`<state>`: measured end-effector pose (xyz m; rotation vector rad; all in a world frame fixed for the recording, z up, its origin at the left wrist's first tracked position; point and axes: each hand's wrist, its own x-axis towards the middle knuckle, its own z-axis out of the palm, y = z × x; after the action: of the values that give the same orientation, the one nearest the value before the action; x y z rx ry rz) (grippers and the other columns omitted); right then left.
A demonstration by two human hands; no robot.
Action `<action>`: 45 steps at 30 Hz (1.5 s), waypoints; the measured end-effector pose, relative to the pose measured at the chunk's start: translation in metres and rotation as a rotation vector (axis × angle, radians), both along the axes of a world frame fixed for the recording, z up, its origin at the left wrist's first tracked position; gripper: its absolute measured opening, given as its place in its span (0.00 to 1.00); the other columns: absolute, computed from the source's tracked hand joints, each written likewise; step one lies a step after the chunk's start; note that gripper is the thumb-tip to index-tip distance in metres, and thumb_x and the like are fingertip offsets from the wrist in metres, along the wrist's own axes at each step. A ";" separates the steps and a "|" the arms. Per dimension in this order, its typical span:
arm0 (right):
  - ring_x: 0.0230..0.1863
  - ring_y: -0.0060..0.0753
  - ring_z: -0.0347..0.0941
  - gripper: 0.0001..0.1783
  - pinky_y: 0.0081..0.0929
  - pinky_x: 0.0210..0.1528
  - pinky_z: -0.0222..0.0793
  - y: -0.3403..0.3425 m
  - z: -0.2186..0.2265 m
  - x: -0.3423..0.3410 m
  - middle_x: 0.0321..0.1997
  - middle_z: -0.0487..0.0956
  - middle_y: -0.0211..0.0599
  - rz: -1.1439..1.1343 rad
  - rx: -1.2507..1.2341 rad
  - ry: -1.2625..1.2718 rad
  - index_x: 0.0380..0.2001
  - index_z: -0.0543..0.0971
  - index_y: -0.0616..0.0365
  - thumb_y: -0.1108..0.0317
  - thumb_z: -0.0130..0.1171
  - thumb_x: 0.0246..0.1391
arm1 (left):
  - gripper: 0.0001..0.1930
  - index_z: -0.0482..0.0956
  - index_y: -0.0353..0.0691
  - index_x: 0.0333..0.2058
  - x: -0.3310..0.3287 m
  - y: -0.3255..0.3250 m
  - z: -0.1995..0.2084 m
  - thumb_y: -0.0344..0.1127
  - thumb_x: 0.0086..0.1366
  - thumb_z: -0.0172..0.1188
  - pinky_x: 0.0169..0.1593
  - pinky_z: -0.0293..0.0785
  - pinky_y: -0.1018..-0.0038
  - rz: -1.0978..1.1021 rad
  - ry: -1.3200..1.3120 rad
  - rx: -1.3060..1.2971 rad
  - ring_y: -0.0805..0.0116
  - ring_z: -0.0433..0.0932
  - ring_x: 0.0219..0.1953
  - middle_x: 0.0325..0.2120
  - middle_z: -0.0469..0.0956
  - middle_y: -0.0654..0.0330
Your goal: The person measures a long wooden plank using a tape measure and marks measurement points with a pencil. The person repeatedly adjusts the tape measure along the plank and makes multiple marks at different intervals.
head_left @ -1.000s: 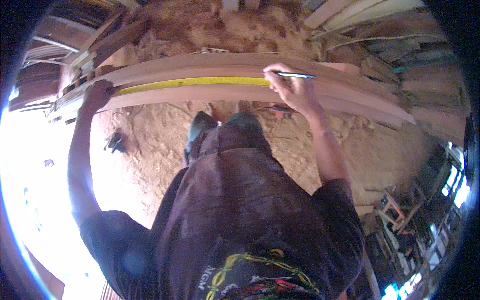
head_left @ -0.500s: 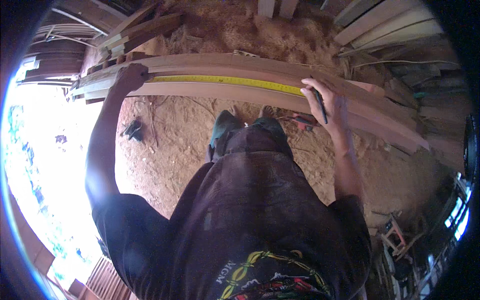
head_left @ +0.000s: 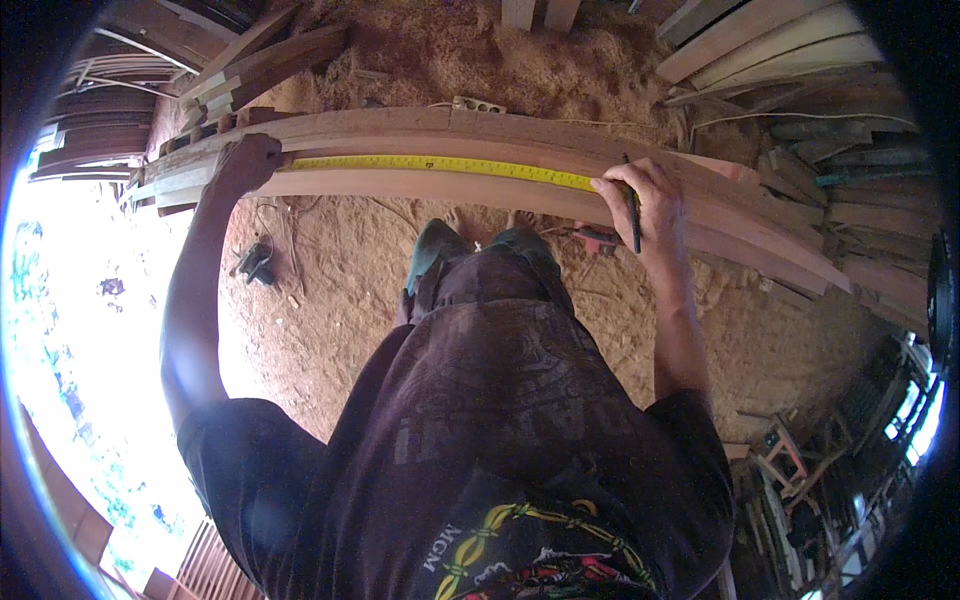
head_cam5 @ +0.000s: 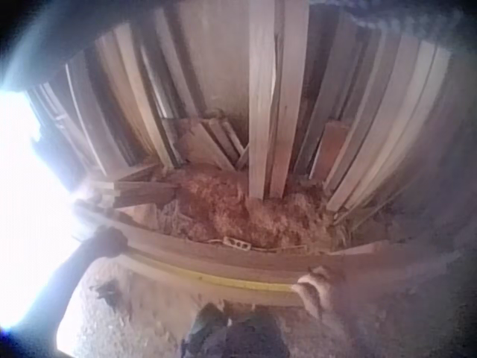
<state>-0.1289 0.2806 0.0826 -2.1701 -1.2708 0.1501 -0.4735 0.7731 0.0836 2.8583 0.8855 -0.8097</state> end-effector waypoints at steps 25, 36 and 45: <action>0.37 0.52 0.81 0.08 0.47 0.42 0.75 -0.057 0.020 0.036 0.30 0.81 0.43 -0.151 -0.162 -0.071 0.33 0.86 0.56 0.64 0.72 0.57 | 0.26 0.87 0.35 0.34 -0.034 0.041 -0.032 0.58 0.67 0.69 0.42 0.77 0.58 -0.147 -0.092 -0.183 0.54 0.85 0.35 0.30 0.82 0.53; 0.37 0.50 0.80 0.10 0.47 0.44 0.73 -0.019 0.004 0.003 0.31 0.81 0.42 -0.108 -0.078 -0.015 0.31 0.86 0.56 0.62 0.75 0.56 | 0.25 0.88 0.37 0.35 -0.006 0.002 0.008 0.59 0.67 0.68 0.47 0.78 0.53 -0.030 -0.028 -0.108 0.45 0.85 0.40 0.34 0.84 0.49; 0.35 0.50 0.80 0.11 0.47 0.41 0.73 -0.015 0.001 0.000 0.30 0.81 0.43 -0.130 -0.060 -0.012 0.30 0.86 0.58 0.62 0.76 0.55 | 0.24 0.89 0.38 0.39 -0.003 0.001 0.011 0.58 0.68 0.68 0.49 0.79 0.53 0.088 0.013 -0.155 0.47 0.86 0.42 0.36 0.85 0.50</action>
<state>-0.1292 0.2653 0.0839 -2.3007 -1.1414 0.1238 -0.4764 0.7741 0.0948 2.6649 0.9008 -0.8477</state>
